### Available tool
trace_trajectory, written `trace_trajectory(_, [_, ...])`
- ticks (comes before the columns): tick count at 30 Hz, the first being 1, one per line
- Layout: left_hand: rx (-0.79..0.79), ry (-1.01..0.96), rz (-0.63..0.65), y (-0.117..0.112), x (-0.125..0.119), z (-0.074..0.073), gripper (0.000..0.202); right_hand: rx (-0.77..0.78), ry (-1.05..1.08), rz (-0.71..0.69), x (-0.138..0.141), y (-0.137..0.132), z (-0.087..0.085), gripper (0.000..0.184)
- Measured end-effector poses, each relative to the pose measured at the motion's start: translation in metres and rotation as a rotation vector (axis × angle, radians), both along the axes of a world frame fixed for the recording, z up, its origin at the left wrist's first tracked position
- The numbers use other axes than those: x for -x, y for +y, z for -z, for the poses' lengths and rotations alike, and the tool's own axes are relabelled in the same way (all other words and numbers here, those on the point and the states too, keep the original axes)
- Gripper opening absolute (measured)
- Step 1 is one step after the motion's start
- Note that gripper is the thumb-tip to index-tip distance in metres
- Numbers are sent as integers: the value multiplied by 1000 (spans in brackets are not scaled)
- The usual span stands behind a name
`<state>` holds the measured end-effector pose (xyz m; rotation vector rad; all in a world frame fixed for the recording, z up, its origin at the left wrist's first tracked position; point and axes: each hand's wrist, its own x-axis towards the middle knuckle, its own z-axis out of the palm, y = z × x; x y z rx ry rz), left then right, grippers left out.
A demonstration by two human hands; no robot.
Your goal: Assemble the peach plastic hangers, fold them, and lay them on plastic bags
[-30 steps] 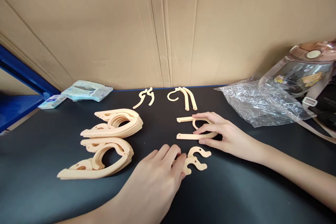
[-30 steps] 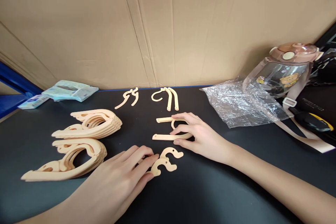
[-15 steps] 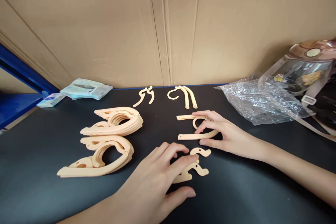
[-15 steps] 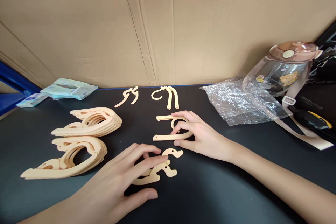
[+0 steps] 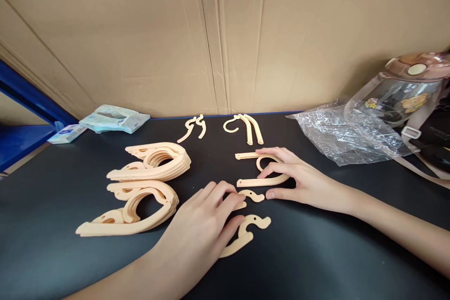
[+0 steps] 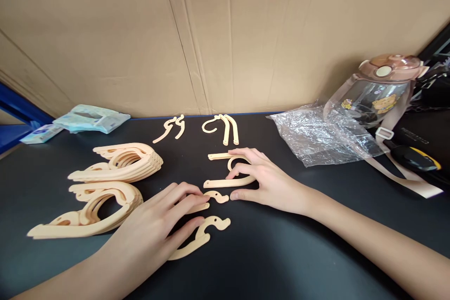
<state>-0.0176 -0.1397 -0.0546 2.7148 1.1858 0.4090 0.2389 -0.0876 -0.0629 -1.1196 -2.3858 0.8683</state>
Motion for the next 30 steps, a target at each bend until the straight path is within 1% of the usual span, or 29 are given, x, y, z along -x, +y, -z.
trace_trajectory(2, [-18,61,2,1,0,1,13,47,48,6,0,0,1,25])
trace_trajectory(4, [-76,117,24,1,1,3,17,103,99,14,0,0,1,23])
trace_trajectory(6, [-145,138,52,0,2,3,27,133,132,21,0,-1,0,22])
trace_trajectory(8, [-172,113,58,-1,3,2,41,153,146,23,0,-1,-2,21])
trace_trajectory(10, [-126,50,29,-3,3,-2,53,183,154,21,-1,-1,-5,21])
trace_trajectory(11, [-91,19,4,-4,3,-4,55,199,155,17,-1,0,-6,22])
trace_trajectory(12, [-53,-8,-34,-5,3,-5,54,214,157,12,-2,0,-7,22])
trace_trajectory(14, [10,-22,-118,-5,3,-7,40,240,156,2,-4,2,-9,22])
trace_trajectory(16, [35,28,-192,-4,1,-8,28,264,159,-6,-5,3,-11,20])
trace_trajectory(18, [49,98,-223,-3,1,-8,31,289,167,-8,-6,5,-12,19])
trace_trajectory(19, [54,119,-221,-2,0,-8,33,298,172,-7,-6,5,-12,18])
trace_trajectory(21, [69,101,-203,-2,0,-8,36,310,178,-1,-5,6,-13,18])
trace_trajectory(27, [178,-105,-170,-5,4,-5,33,330,203,-1,-6,5,-12,15])
trace_trajectory(30, [187,-134,-142,-4,4,-5,35,341,228,-8,-5,4,-10,14])
